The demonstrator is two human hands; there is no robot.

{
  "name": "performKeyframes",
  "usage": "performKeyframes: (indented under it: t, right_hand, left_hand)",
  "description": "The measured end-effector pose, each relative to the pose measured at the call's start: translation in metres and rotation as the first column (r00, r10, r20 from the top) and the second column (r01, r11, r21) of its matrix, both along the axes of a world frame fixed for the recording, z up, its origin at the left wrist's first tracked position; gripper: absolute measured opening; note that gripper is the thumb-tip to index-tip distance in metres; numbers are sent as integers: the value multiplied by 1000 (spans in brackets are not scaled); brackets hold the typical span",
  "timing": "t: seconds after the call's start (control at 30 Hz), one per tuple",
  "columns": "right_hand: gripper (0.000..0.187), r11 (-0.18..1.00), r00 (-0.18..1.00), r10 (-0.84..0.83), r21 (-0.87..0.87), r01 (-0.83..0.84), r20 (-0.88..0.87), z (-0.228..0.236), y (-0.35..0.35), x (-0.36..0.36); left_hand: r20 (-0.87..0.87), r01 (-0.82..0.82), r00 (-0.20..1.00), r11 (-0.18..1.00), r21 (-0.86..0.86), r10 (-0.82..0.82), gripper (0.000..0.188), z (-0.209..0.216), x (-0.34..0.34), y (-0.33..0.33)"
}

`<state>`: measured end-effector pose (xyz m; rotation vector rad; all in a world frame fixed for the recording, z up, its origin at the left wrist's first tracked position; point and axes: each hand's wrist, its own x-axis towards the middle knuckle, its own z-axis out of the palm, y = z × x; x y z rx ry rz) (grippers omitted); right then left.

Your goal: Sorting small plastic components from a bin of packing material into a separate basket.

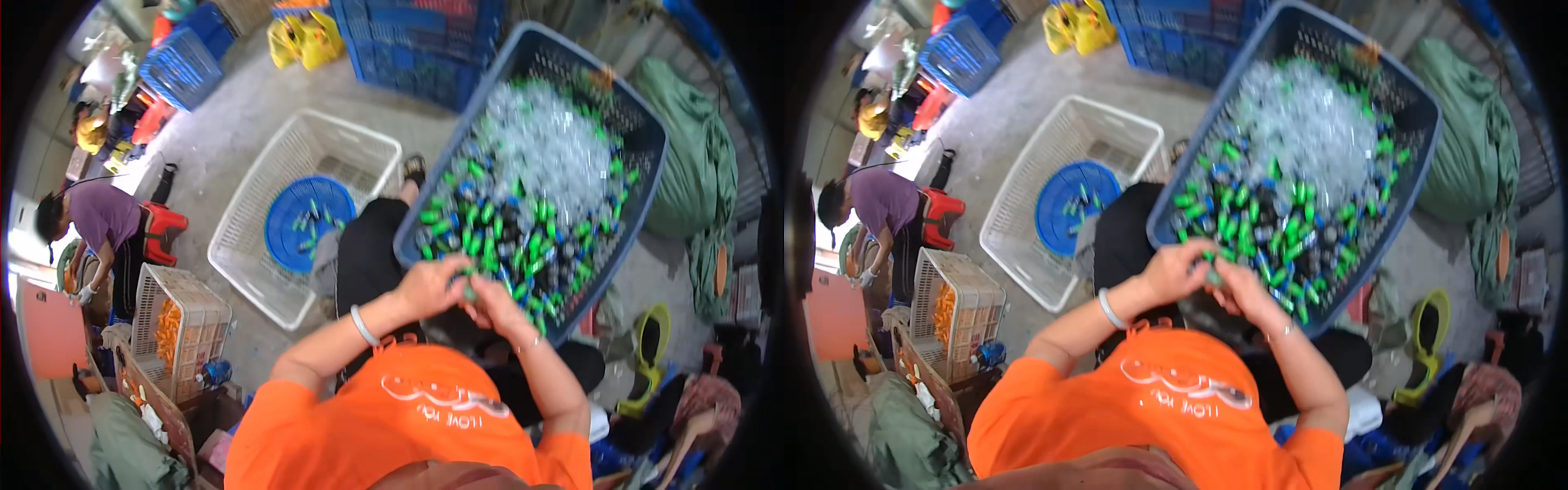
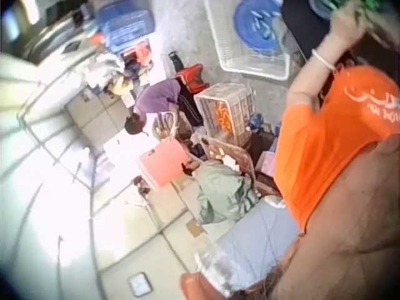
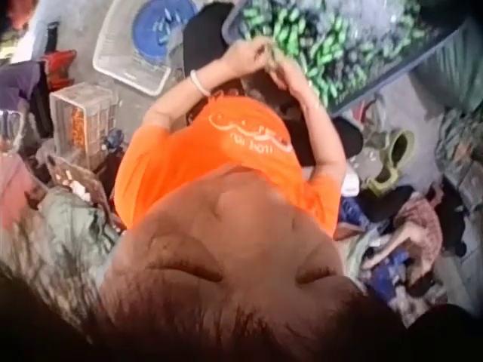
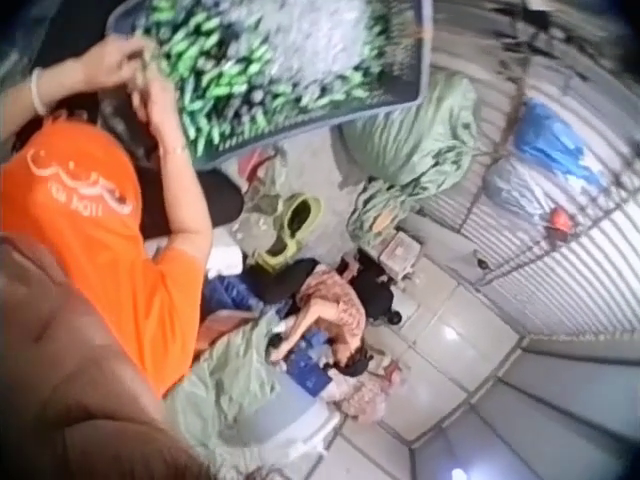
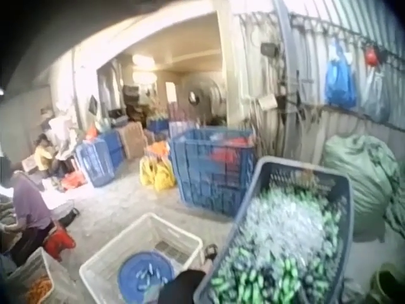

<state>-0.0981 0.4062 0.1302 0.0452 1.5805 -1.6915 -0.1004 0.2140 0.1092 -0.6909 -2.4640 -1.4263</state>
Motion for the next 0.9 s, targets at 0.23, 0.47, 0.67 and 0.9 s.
performKeyframes:
  t: [0.23,0.47,0.67,0.9]
  right_hand:
    - [33,892,27,350,342,297,-936,12,-23,-11]
    - [45,856,615,415,517,-14,-670,2,-23,0]
    - [52,835,327,333,438,334,-884,-2,-45,-60]
    - [40,528,328,568,640,558,-755,-16,-59,-131]
  left_hand:
    - [696,-106,699,940,324,-161,23,7,-15,-12]
    - [571,-117,818,949,291,-74,24,3,5,-16]
    - [301,-544,807,838,44,508,27,-17,-28,-85]
    - [-540,-866,500,378,-328,677,29,-59,-69,-177]
